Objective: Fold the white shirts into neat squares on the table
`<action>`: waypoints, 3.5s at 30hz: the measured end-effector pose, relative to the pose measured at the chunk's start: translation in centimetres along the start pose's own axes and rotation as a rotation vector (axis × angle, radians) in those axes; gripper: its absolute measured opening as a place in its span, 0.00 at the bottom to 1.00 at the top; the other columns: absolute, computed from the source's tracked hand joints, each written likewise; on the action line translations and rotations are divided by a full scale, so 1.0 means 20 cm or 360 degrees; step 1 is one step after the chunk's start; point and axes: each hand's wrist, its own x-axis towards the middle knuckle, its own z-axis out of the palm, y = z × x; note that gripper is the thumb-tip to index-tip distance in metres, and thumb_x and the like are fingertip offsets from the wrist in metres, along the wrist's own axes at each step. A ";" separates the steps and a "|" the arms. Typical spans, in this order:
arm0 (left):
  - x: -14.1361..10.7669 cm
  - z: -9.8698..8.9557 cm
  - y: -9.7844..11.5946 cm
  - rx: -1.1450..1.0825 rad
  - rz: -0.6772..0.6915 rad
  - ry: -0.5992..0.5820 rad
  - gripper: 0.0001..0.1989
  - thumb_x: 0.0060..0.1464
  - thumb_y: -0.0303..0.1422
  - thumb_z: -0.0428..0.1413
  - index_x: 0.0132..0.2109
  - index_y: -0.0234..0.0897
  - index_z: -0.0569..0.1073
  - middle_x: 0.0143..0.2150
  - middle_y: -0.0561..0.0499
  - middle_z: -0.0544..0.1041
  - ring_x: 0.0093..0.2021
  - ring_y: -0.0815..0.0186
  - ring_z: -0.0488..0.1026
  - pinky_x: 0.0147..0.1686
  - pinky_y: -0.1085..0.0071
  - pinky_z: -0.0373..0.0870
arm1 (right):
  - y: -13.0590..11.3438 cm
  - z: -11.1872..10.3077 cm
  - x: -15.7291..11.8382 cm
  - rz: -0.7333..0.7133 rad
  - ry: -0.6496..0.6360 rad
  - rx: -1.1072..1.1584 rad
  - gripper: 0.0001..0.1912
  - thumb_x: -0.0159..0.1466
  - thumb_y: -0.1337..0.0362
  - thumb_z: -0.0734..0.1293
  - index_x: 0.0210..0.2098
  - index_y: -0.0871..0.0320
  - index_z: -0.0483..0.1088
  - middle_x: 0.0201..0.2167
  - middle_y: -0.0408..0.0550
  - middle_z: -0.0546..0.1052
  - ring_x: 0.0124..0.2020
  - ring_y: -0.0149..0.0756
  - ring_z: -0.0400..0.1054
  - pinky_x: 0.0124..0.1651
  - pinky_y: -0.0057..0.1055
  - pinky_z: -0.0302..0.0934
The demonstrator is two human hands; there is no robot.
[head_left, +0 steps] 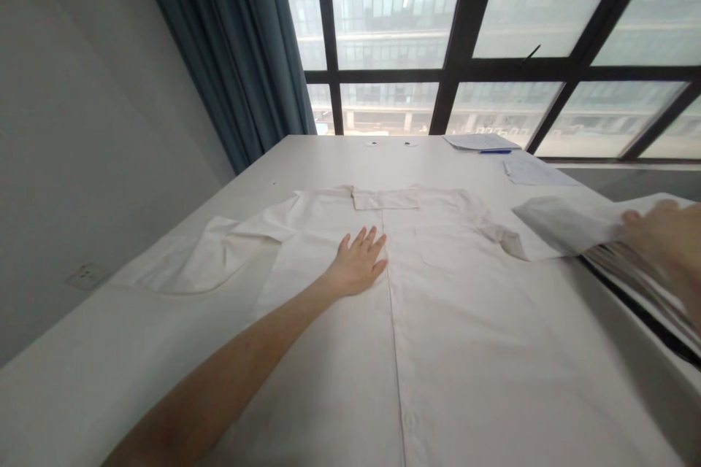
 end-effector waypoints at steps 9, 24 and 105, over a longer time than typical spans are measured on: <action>-0.04 -0.02 0.04 -0.0127 -0.0194 -0.0020 0.32 0.65 0.51 0.37 0.70 0.42 0.50 0.72 0.41 0.44 0.72 0.50 0.40 0.62 0.36 0.41 | 0.02 0.01 -0.05 0.0257 -0.0024 0.0584 0.27 0.54 0.62 0.64 0.52 0.61 0.75 0.45 0.75 0.75 0.46 0.60 0.70 0.35 0.50 0.53; -0.16 -0.20 -0.01 -0.1960 -0.0372 0.0080 0.34 0.64 0.51 0.32 0.68 0.34 0.54 0.69 0.38 0.57 0.68 0.59 0.56 0.66 0.58 0.49 | -0.56 -0.75 -0.63 -0.1385 0.0970 0.1708 0.15 0.67 0.70 0.57 0.35 0.57 0.74 0.42 0.55 0.77 0.44 0.41 0.71 0.46 0.39 0.65; -1.00 -0.27 0.17 -0.0873 0.0230 -0.0248 0.07 0.56 0.23 0.51 0.39 0.40 0.66 0.44 0.51 0.69 0.47 0.62 0.64 0.53 0.63 0.59 | -0.48 -0.27 -0.90 -0.1432 -0.0029 0.1100 0.15 0.65 0.61 0.59 0.40 0.57 0.76 0.39 0.52 0.80 0.43 0.49 0.71 0.47 0.45 0.61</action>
